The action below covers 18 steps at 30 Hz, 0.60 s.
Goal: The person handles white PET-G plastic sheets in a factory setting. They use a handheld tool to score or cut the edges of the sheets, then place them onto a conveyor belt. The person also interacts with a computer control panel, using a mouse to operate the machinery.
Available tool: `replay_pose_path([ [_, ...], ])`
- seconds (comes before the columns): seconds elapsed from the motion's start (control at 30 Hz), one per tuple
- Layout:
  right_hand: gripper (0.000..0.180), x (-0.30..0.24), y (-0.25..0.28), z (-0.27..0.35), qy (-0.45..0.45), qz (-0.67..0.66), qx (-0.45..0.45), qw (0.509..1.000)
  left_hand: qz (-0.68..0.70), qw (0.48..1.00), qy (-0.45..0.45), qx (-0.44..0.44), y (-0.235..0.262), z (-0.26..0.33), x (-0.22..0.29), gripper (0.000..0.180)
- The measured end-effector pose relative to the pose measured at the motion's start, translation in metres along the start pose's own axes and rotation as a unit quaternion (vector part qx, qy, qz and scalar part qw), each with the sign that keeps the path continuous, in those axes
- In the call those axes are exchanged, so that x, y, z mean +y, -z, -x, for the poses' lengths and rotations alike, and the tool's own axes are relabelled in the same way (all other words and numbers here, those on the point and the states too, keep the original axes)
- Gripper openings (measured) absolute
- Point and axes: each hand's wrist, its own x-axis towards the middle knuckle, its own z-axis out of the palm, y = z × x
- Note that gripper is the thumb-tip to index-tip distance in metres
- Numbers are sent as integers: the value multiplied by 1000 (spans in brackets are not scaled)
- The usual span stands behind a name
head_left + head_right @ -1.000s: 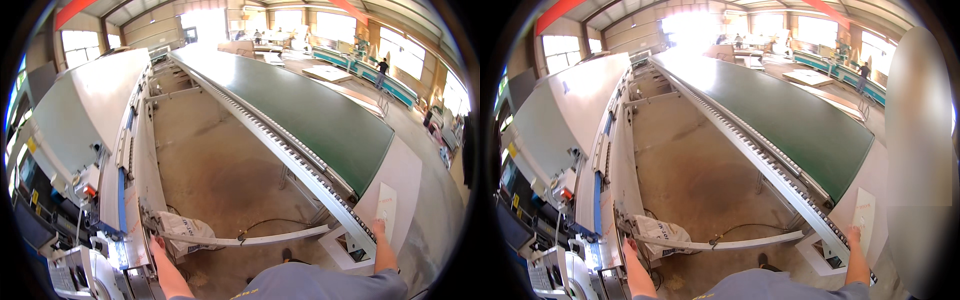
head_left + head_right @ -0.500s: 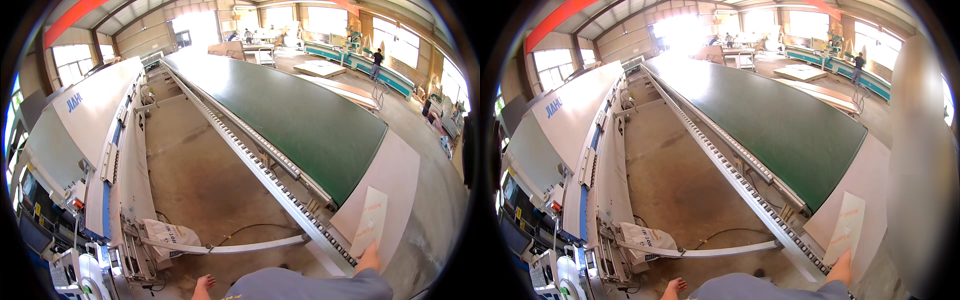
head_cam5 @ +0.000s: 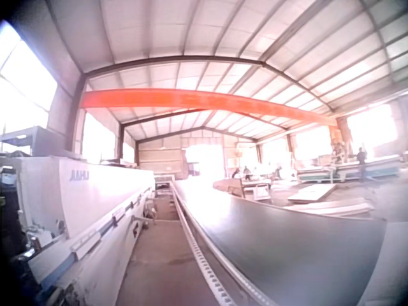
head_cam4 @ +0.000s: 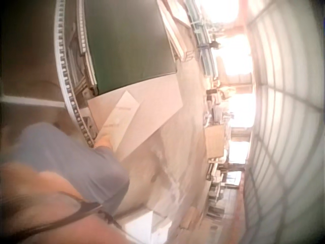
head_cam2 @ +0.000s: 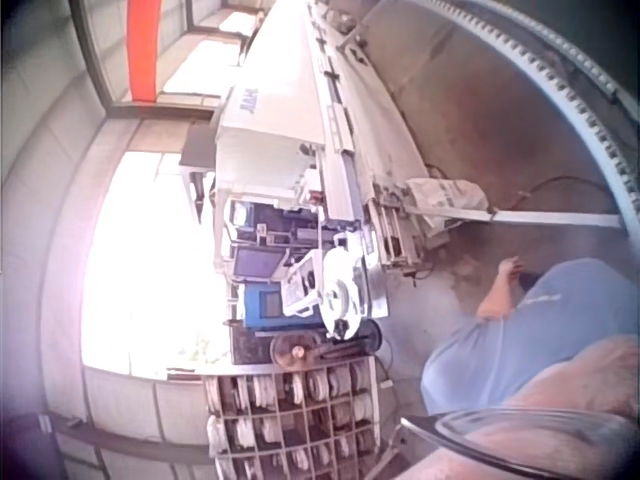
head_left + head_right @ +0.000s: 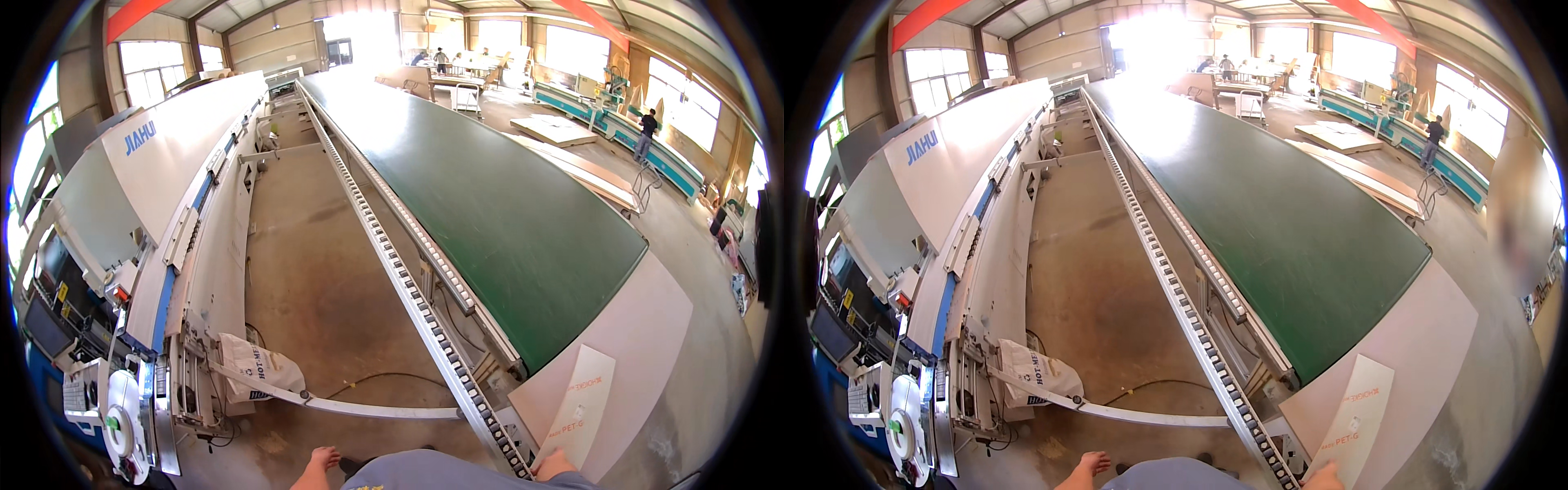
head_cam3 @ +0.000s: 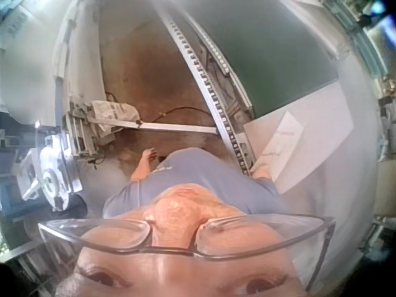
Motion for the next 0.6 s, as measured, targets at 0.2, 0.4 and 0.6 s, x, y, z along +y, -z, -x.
replay_pose_path([
  [0.2, 54, -5, 8, -6, 7, 11, -10, 1000, -7, 1000, 21, -2, 0, 1, -4, 27],
  [0.4, 52, -6, 6, -9, 11, 15, -19, 1000, -13, 1000, -19, 15, -5, 4, 21, 26],
  [0.6, 51, 0, 12, -10, 33, 18, -37, 999, -9, 999, -42, 15, -17, 6, 28, 19],
])
